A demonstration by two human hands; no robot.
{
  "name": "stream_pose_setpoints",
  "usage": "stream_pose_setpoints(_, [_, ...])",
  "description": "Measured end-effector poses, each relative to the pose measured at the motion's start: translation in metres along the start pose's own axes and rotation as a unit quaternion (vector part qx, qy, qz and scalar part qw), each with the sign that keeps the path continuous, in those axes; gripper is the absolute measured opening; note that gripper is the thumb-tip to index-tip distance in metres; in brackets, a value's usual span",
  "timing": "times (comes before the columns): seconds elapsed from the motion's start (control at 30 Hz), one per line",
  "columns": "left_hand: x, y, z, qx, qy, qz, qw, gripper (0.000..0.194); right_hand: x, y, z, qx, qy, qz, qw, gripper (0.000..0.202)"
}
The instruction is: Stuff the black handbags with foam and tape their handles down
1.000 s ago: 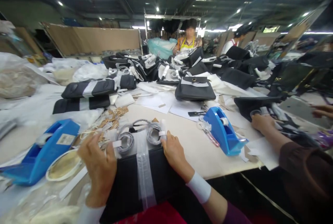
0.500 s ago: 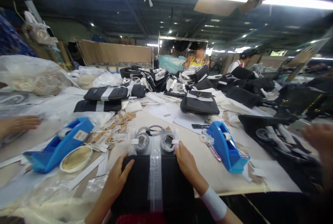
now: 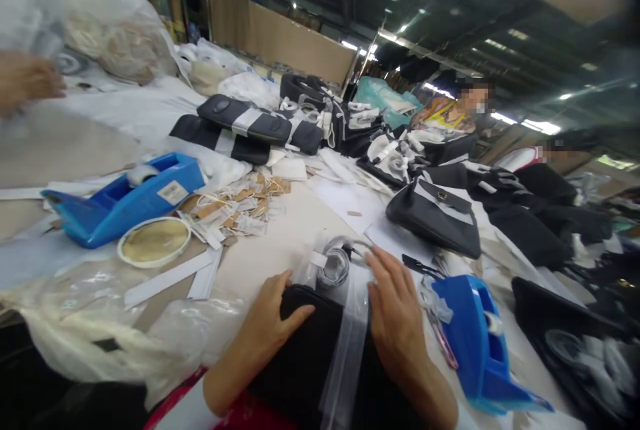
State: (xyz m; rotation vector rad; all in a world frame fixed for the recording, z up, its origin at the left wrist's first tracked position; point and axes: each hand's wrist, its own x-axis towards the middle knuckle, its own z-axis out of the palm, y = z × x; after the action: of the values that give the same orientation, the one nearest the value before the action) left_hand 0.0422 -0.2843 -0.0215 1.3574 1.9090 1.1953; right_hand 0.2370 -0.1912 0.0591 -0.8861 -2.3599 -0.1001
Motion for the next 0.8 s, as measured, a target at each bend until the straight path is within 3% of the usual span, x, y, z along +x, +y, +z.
stream_pose_setpoints(0.07, [-0.004, 0.001, -0.001, 0.009, 0.016, -0.016, 1.000, 0.064, 0.042, -0.024, 0.012, 0.091, -0.106, -0.136, 0.981, 0.046])
stream_pose_setpoints(0.13, [-0.009, 0.004, -0.006, 0.002, 0.002, -0.034, 0.999, 0.066, 0.073, -0.043, 0.028, 0.107, -0.210, -0.223, 0.946, 0.033])
stream_pose_setpoints(0.2, [-0.015, 0.006, -0.014, -0.023, -0.040, -0.049, 0.998, 0.068, 0.087, -0.054, 0.044, 0.069, -0.284, -0.281, 0.914, 0.021])
stream_pose_setpoints(0.27, [-0.022, 0.008, -0.022, -0.050, -0.082, -0.064, 0.993, 0.068, 0.089, -0.057, 0.055, 0.024, -0.325, -0.314, 0.892, 0.028])
stream_pose_setpoints(0.37, [-0.030, 0.007, -0.031, -0.081, -0.129, -0.093, 0.984, 0.059, 0.081, -0.053, 0.063, 0.002, -0.355, -0.323, 0.877, 0.041])
stream_pose_setpoints(0.47, [-0.034, 0.004, -0.035, -0.125, -0.141, -0.118, 0.975, 0.053, 0.078, -0.052, 0.064, 0.002, -0.359, -0.309, 0.881, 0.043])
stream_pose_setpoints(0.63, [-0.032, 0.005, -0.032, -0.208, -0.128, -0.162, 0.956, 0.055, 0.079, -0.057, 0.066, -0.010, -0.364, -0.300, 0.882, 0.039])
stream_pose_setpoints(0.8, [-0.013, 0.015, -0.024, -0.292, -0.093, -0.168, 0.937, 0.061, 0.077, -0.057, 0.069, -0.012, -0.337, -0.283, 0.898, 0.032])
